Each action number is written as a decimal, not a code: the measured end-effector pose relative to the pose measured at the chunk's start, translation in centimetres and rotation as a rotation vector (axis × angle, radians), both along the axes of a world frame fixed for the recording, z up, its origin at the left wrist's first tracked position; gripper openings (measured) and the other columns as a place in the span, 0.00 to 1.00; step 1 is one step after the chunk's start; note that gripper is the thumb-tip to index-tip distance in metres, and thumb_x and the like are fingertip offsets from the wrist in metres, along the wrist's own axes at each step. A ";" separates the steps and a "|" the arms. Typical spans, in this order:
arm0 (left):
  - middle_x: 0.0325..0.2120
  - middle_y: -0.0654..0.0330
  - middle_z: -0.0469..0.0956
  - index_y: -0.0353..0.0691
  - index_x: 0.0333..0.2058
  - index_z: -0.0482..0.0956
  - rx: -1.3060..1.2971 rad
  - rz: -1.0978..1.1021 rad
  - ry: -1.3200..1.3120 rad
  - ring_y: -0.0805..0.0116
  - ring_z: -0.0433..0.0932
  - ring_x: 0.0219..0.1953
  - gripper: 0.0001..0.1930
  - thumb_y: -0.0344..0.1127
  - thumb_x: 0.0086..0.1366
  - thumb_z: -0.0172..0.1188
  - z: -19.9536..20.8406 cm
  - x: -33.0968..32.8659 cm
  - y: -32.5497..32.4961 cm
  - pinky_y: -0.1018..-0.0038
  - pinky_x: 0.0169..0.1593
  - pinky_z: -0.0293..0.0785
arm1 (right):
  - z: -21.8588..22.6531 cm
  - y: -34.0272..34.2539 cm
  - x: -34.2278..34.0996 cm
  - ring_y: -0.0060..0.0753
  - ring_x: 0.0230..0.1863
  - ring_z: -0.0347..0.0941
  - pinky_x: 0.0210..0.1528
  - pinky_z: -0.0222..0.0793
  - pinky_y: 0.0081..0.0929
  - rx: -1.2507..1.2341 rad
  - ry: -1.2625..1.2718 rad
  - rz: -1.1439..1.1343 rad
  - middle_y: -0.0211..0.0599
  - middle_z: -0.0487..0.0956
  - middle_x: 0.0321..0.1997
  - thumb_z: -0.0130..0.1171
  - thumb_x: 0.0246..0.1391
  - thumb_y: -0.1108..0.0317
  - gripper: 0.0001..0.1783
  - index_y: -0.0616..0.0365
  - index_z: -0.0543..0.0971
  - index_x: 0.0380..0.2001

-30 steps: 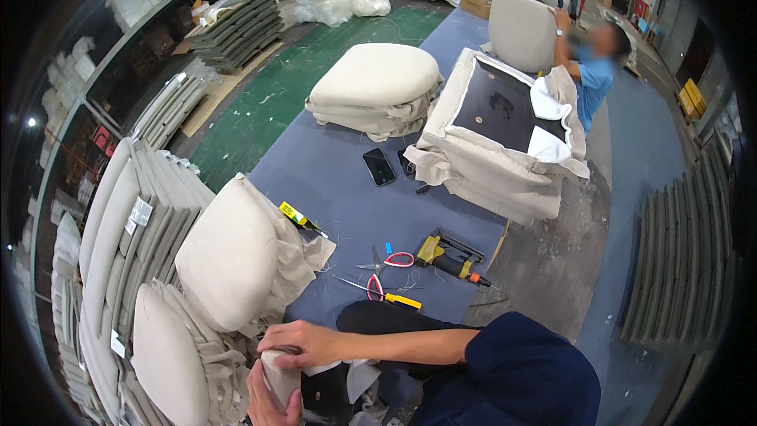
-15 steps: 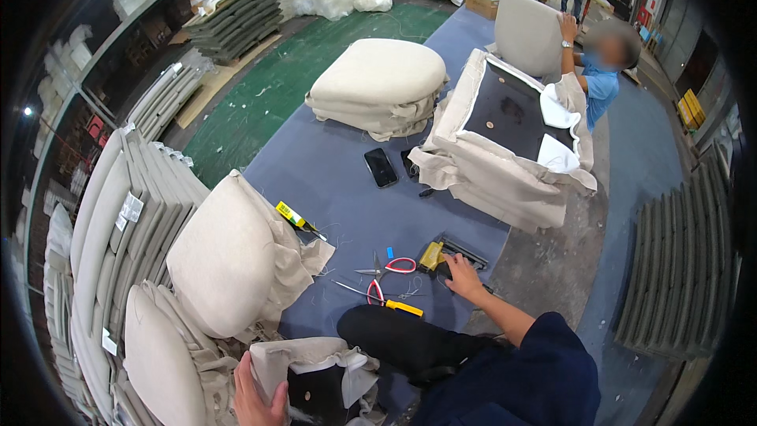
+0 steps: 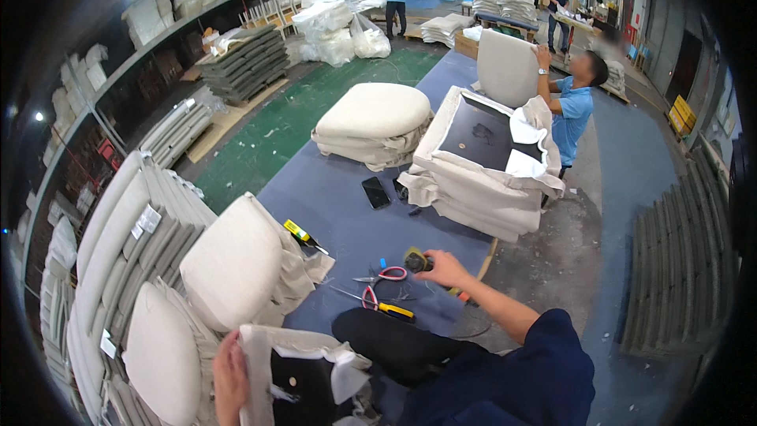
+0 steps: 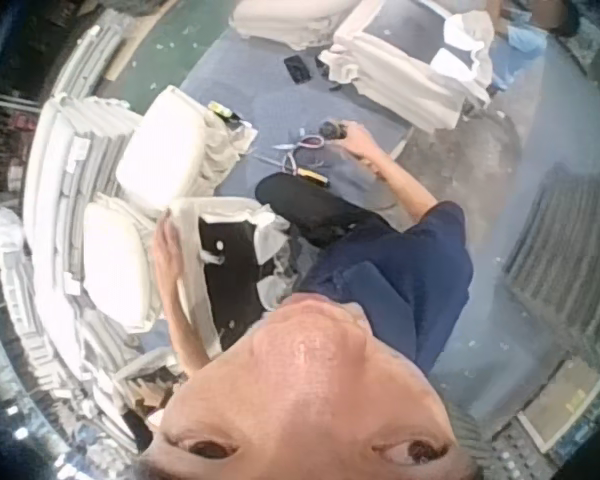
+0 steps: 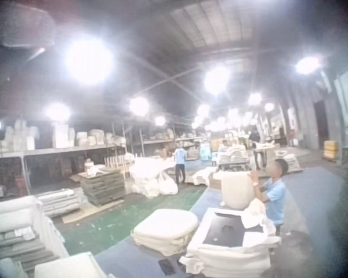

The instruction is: The person wraps a white fabric cover around a foam cushion component and pulls it taut. They secure the fabric using a staple gun and trim excess material with scissors. The process is repeated for multiple foam pieces on the workbench.

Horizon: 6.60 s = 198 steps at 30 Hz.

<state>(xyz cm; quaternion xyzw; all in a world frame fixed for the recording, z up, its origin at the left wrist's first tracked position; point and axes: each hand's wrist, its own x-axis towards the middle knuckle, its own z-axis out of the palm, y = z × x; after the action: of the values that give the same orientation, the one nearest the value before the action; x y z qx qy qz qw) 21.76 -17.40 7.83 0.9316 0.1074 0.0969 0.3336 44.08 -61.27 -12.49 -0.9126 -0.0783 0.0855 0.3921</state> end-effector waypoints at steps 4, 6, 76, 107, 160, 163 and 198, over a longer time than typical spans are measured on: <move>0.35 0.54 0.80 0.27 0.44 0.78 -0.022 -0.054 0.015 0.69 0.75 0.39 0.21 0.42 0.77 0.46 -1.4 3.1 2.8 0.71 0.46 0.70 | -0.5 4.0 -4.7 0.53 0.45 0.82 0.49 0.76 0.40 0.263 0.026 0.134 0.53 0.84 0.41 0.71 0.46 0.57 0.26 0.63 0.81 0.46; 0.31 0.61 0.77 0.28 0.39 0.78 -0.085 -0.037 0.074 0.74 0.70 0.35 0.20 0.43 0.77 0.46 -2.9 4.2 4.6 0.71 0.40 0.68 | -0.1 7.2 -6.1 0.44 0.46 0.81 0.52 0.75 0.36 0.663 0.030 0.209 0.49 0.84 0.44 0.69 0.48 0.64 0.22 0.63 0.80 0.46; 0.54 0.43 0.69 0.43 0.69 0.58 0.422 -0.146 -0.072 0.34 0.77 0.41 0.33 0.27 0.66 0.55 -3.3 4.6 -2.9 0.47 0.39 0.71 | 9.3 24.4 -11.7 0.35 0.44 0.76 0.53 0.70 0.30 0.915 0.013 0.294 0.43 0.81 0.45 0.73 0.52 0.55 0.26 0.63 0.78 0.45; 0.52 0.45 0.70 0.47 0.66 0.60 0.530 -0.039 0.063 0.42 0.81 0.34 0.33 0.33 0.64 0.61 -2.4 3.8 -3.1 0.53 0.40 0.76 | 8.7 22.3 -11.6 0.40 0.43 0.80 0.55 0.69 0.34 0.693 0.016 0.427 0.38 0.85 0.40 0.71 0.54 0.54 0.20 0.57 0.85 0.42; 0.61 0.35 0.63 0.49 0.72 0.48 0.528 0.212 0.213 0.34 0.81 0.36 0.47 0.22 0.56 0.62 -1.5 -3.9 -2.1 0.50 0.41 0.79 | 10.4 25.9 -14.6 0.26 0.39 0.81 0.46 0.74 0.27 0.730 0.202 0.784 0.39 0.86 0.39 0.72 0.53 0.63 0.20 0.63 0.82 0.46; 0.61 0.35 0.62 0.47 0.72 0.48 0.555 0.213 0.199 0.34 0.81 0.36 0.50 0.21 0.52 0.63 -1.4 -4.1 -2.0 0.52 0.41 0.80 | 10.9 25.8 -15.0 0.28 0.39 0.82 0.46 0.74 0.27 0.767 0.233 0.795 0.41 0.86 0.39 0.71 0.53 0.63 0.18 0.61 0.83 0.44; 0.54 0.37 0.70 0.46 0.69 0.54 0.419 0.483 0.154 0.34 0.80 0.32 0.32 0.34 0.69 0.56 -2.4 -12.4 -2.2 0.49 0.38 0.78 | 9.7 28.0 -20.4 0.18 0.24 0.61 0.28 0.60 0.20 0.759 0.632 0.743 0.24 0.70 0.26 0.65 0.62 0.62 0.17 0.66 0.79 0.45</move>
<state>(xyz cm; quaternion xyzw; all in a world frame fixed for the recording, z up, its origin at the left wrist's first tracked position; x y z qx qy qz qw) 9.34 -19.64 5.43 0.9320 0.3281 0.1224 0.0931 23.66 -33.27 -2.79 -0.5517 -0.2960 0.4487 0.6377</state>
